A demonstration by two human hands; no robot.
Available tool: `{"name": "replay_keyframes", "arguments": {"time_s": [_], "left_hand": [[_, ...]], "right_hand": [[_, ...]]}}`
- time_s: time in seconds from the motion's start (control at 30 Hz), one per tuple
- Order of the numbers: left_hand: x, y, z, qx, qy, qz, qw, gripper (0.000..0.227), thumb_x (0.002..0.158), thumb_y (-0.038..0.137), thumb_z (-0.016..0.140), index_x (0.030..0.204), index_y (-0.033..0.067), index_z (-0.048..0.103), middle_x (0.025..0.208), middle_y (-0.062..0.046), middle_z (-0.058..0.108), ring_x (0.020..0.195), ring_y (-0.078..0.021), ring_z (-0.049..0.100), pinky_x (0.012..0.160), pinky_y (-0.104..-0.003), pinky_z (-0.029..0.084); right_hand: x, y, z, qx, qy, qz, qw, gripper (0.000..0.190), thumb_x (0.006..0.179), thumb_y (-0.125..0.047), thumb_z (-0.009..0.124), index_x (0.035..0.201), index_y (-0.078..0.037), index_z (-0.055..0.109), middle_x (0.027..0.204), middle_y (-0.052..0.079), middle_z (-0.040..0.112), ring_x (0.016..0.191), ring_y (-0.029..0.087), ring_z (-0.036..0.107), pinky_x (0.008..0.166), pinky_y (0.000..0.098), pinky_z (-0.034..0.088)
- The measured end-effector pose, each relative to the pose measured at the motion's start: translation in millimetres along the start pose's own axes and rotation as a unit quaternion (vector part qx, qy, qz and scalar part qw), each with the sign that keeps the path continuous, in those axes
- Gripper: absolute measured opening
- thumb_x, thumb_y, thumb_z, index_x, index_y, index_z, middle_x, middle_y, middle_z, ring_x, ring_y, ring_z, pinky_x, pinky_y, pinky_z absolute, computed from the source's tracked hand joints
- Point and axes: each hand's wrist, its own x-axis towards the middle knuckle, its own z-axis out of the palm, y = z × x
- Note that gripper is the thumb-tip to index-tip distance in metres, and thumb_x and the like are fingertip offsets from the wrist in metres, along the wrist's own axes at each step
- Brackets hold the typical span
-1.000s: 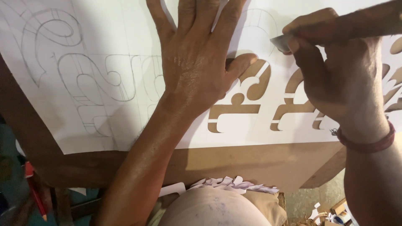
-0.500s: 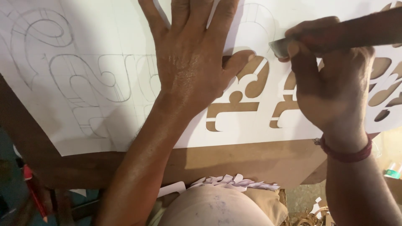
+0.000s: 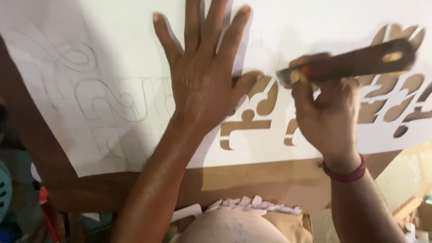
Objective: Cut out letters from a paper stencil using a handheld blade tool.
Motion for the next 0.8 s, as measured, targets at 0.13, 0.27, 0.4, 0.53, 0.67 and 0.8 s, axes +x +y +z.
{"name": "replay_keyframes", "arguments": {"time_s": [0.13, 0.27, 0.4, 0.53, 0.67, 0.8], "left_hand": [[2.5, -2.1, 1.1, 0.001, 0.008, -0.002, 1.0, 0.098, 0.079, 0.049, 0.094, 0.156, 0.0152, 0.044, 0.168, -0.012, 0.023, 0.158, -0.0391, 0.015, 0.12, -0.081, 0.0], [-2.8, -1.2, 2.7, -0.019, 0.004, -0.004, 1.0, 0.097, 0.081, 0.049, 0.092, 0.157, 0.0154, 0.044, 0.171, -0.011, 0.021, 0.161, -0.0389, 0.014, 0.123, -0.083, 0.003], [-1.0, -0.9, -0.8, -0.012, 0.005, -0.01, 1.0, 0.096, 0.082, 0.049, 0.092, 0.158, 0.0155, 0.044, 0.171, -0.01, 0.022, 0.16, -0.0384, 0.015, 0.122, -0.082, 0.004], [-1.0, -0.3, -1.7, -0.015, 0.001, -0.008, 1.0, 0.095, 0.08, 0.051, 0.092, 0.154, 0.014, 0.046, 0.168, -0.011, 0.022, 0.158, -0.0371, 0.013, 0.12, -0.082, 0.005], [-3.8, -1.1, 3.6, -0.013, 0.028, 0.006, 1.0, 0.097, 0.08, 0.052, 0.093, 0.156, 0.0145, 0.046, 0.169, -0.009, 0.02, 0.159, -0.034, 0.009, 0.123, -0.081, 0.005], [-2.7, -1.3, 2.7, -0.014, 0.019, 0.001, 1.0, 0.097, 0.08, 0.052, 0.093, 0.156, 0.0146, 0.046, 0.169, -0.009, 0.02, 0.158, -0.0351, 0.009, 0.122, -0.081, 0.004]], "right_hand": [[16.4, 0.8, -5.3, 0.147, -0.005, 0.113, 0.983, 0.007, 0.104, -0.004, 0.064, 0.11, -0.002, 0.066, 0.098, 0.007, 0.072, 0.081, 0.018, 0.067, 0.076, 0.0281, 0.051], [42.8, 15.2, -7.4, 0.156, -0.016, -0.008, 0.988, 0.01, 0.108, -0.002, 0.063, 0.116, 0.002, 0.066, 0.107, 0.013, 0.069, 0.089, 0.023, 0.065, 0.08, 0.0309, 0.052], [65.4, 27.6, -10.0, 0.087, -0.051, -0.127, 0.987, 0.01, 0.111, -0.001, 0.062, 0.117, 0.002, 0.069, 0.105, 0.011, 0.072, 0.092, 0.021, 0.069, 0.082, 0.0304, 0.054], [70.3, 29.1, -13.1, 0.038, -0.087, -0.152, 0.984, 0.007, 0.114, -0.004, 0.066, 0.116, 0.001, 0.069, 0.109, 0.013, 0.072, 0.091, 0.023, 0.068, 0.081, 0.0315, 0.054], [67.5, 33.9, -13.2, 0.031, -0.081, -0.182, 0.979, 0.006, 0.116, -0.004, 0.068, 0.12, 0.0, 0.068, 0.109, 0.01, 0.072, 0.094, 0.022, 0.069, 0.084, 0.0308, 0.054], [72.3, 28.7, -13.3, 0.018, -0.091, -0.185, 0.978, 0.006, 0.113, -0.002, 0.069, 0.118, 0.0, 0.068, 0.108, 0.01, 0.073, 0.089, 0.021, 0.069, 0.08, 0.0308, 0.055]]}}
